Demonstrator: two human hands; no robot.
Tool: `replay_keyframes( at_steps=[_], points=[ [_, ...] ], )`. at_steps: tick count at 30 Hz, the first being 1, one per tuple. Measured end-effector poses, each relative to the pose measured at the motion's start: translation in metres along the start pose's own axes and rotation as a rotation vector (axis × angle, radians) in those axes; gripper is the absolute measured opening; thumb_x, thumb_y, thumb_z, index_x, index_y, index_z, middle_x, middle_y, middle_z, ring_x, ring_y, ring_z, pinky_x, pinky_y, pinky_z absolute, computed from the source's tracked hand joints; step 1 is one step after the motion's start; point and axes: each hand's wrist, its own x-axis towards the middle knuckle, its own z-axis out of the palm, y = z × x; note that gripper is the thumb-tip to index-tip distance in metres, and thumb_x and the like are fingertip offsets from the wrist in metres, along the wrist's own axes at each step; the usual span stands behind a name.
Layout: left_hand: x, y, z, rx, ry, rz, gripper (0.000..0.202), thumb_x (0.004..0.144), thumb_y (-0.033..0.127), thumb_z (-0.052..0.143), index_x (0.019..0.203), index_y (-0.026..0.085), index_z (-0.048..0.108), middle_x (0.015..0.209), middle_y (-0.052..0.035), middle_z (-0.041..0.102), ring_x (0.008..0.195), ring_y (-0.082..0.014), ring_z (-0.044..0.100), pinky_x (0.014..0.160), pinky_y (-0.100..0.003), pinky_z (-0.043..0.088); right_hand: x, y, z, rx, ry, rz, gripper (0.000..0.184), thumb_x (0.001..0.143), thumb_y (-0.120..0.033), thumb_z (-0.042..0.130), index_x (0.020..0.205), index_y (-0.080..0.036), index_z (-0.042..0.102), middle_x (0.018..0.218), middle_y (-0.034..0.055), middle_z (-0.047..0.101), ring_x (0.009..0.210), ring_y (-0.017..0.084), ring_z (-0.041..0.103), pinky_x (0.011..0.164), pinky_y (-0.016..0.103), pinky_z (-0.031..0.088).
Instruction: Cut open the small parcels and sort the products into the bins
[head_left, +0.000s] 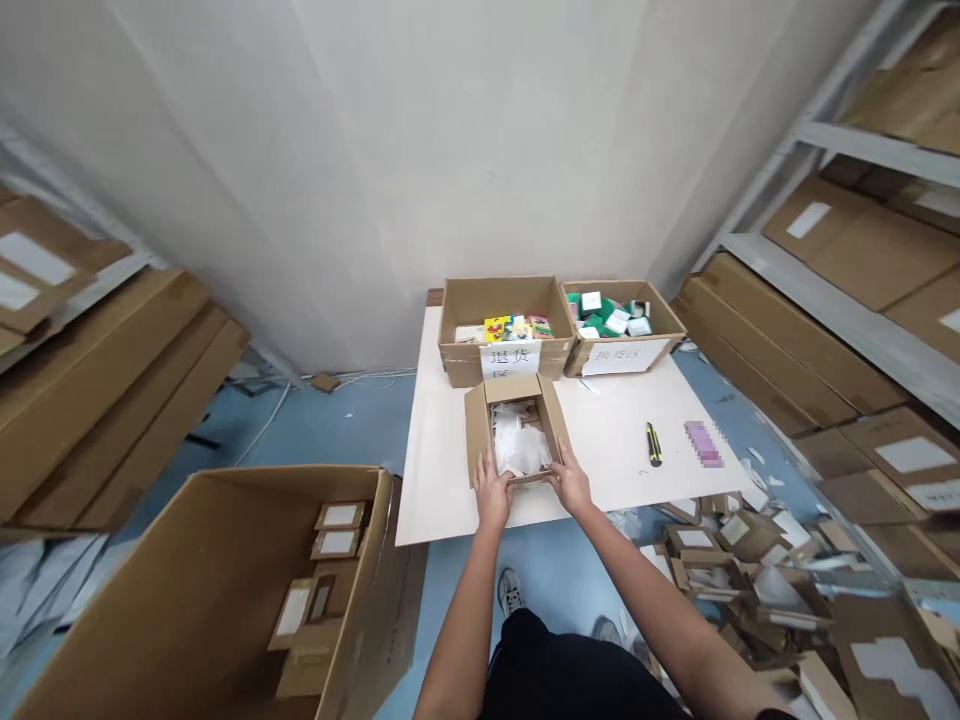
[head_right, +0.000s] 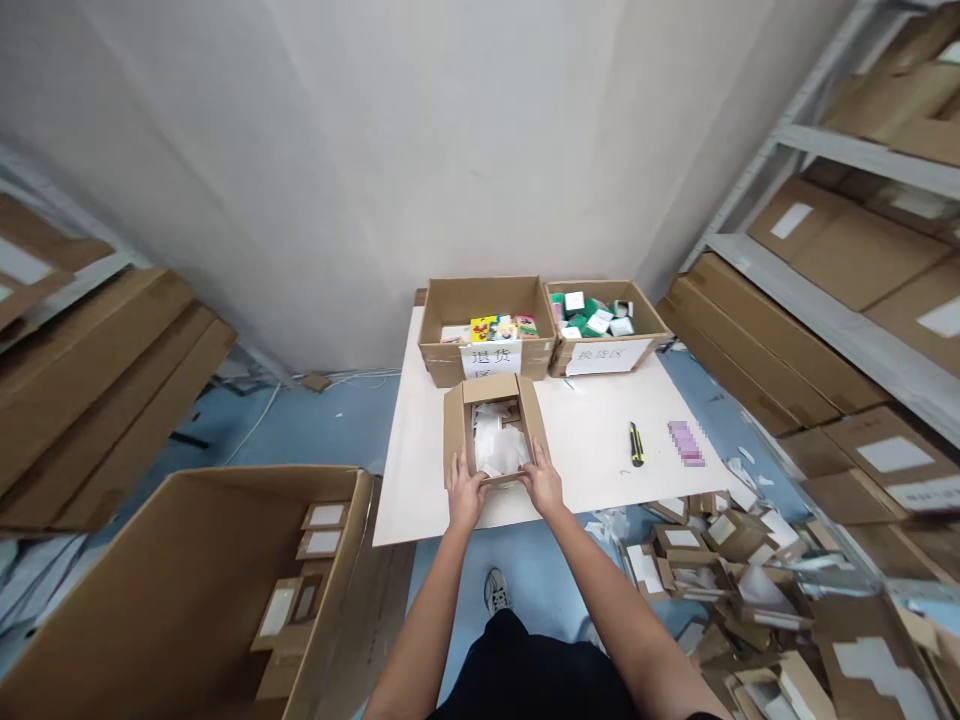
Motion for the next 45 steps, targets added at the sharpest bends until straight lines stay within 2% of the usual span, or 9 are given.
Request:
replay_keyframes(
  at_steps=[7, 13, 20, 25, 29, 32, 36, 40, 45],
  points=[
    [0.015, 0.121, -0.009, -0.024, 0.048, 0.333, 0.02, 0.084, 0.026, 0.076, 0.101, 0.034, 0.081, 0.169, 0.002, 0.042, 0.165, -0.0356, 0.016, 0.132, -0.059, 0.022, -0.056, 0.036, -0.113, 0.038, 0.362, 0.126, 0.014, 0.086, -0.017, 0.072, 0.096, -0.025, 0.079, 0.165, 0.0045, 0.048, 0.157, 0.034, 0.036, 0.124, 0.057, 0.04],
    [-0.017, 0.302, 0.051, -0.145, -0.113, 0.708, 0.012, 0.087, 0.023, 0.074, 0.095, 0.03, 0.08, 0.175, 0.0032, 0.031, 0.162, -0.0403, 0.021, 0.127, -0.065, 0.025, -0.183, 0.121, -0.238, -0.082, 0.613, 0.409, 0.019, 0.087, -0.016, 0.076, 0.105, -0.022, 0.076, 0.169, 0.01, 0.041, 0.158, 0.034, 0.034, 0.127, 0.058, 0.035],
    [-0.157, 0.506, 0.167, -0.238, -0.404, 1.108, 0.014, 0.087, 0.019, 0.075, 0.094, 0.029, 0.079, 0.175, 0.004, 0.031, 0.163, -0.0403, 0.016, 0.13, -0.066, 0.017, -0.412, 0.216, -0.331, -0.143, 0.94, 0.818, 0.022, 0.089, -0.017, 0.072, 0.11, -0.022, 0.073, 0.164, 0.0133, 0.048, 0.153, 0.033, 0.04, 0.125, 0.058, 0.037],
    [-0.291, 0.621, 0.231, -0.364, -0.606, 1.367, 0.013, 0.085, 0.013, 0.077, 0.091, 0.023, 0.078, 0.172, -0.0028, 0.038, 0.163, -0.0413, 0.017, 0.131, -0.066, 0.014, -0.573, 0.237, -0.368, -0.265, 1.149, 1.094, 0.016, 0.094, -0.018, 0.066, 0.108, -0.02, 0.074, 0.158, 0.0132, 0.054, 0.144, 0.033, 0.047, 0.123, 0.051, 0.039],
    [-0.407, 0.701, 0.255, -0.357, -0.766, 1.568, 0.031, 0.085, 0.016, 0.076, 0.114, 0.027, 0.078, 0.174, -0.0032, 0.034, 0.164, -0.0394, 0.016, 0.131, -0.067, 0.019, -0.688, 0.243, -0.394, -0.411, 1.282, 1.376, 0.033, 0.091, -0.017, 0.066, 0.123, -0.02, 0.072, 0.161, 0.0136, 0.05, 0.155, 0.037, 0.033, 0.125, 0.059, 0.031],
    [-0.471, 0.734, 0.254, -0.233, -0.709, 1.75, 0.046, 0.092, 0.016, 0.066, 0.135, 0.032, 0.07, 0.176, -0.0017, 0.029, 0.166, -0.0341, 0.013, 0.131, -0.064, 0.023, -0.756, 0.25, -0.402, -0.458, 1.289, 1.589, 0.061, 0.084, -0.016, 0.07, 0.144, -0.02, 0.06, 0.169, 0.0163, 0.039, 0.16, 0.041, 0.021, 0.125, 0.064, 0.029],
    [-0.499, 0.739, 0.25, -0.235, -0.646, 1.846, 0.043, 0.097, 0.018, 0.058, 0.138, 0.028, 0.069, 0.175, -0.0062, 0.031, 0.165, -0.033, 0.017, 0.128, -0.059, 0.036, -0.801, 0.262, -0.396, -0.439, 1.347, 1.639, 0.065, 0.083, -0.02, 0.067, 0.148, -0.018, 0.057, 0.163, 0.0184, 0.045, 0.154, 0.04, 0.032, 0.122, 0.062, 0.036],
    [-0.485, 0.728, 0.253, -0.217, -0.667, 1.815, 0.042, 0.096, 0.018, 0.059, 0.136, 0.026, 0.069, 0.173, -0.0081, 0.035, 0.163, -0.0343, 0.023, 0.127, -0.058, 0.039, -0.789, 0.272, -0.388, -0.42, 1.392, 1.464, 0.053, 0.087, -0.023, 0.06, 0.14, -0.016, 0.063, 0.155, 0.0188, 0.053, 0.147, 0.037, 0.043, 0.121, 0.059, 0.04],
    [-0.445, 0.714, 0.247, -0.194, -0.619, 1.746, 0.043, 0.095, 0.018, 0.061, 0.137, 0.025, 0.069, 0.173, -0.0088, 0.035, 0.163, -0.0346, 0.025, 0.129, -0.056, 0.036, -0.732, 0.281, -0.402, -0.376, 1.354, 1.196, 0.048, 0.09, -0.023, 0.059, 0.138, -0.019, 0.064, 0.15, 0.0171, 0.057, 0.143, 0.034, 0.049, 0.121, 0.058, 0.042]
  ],
)
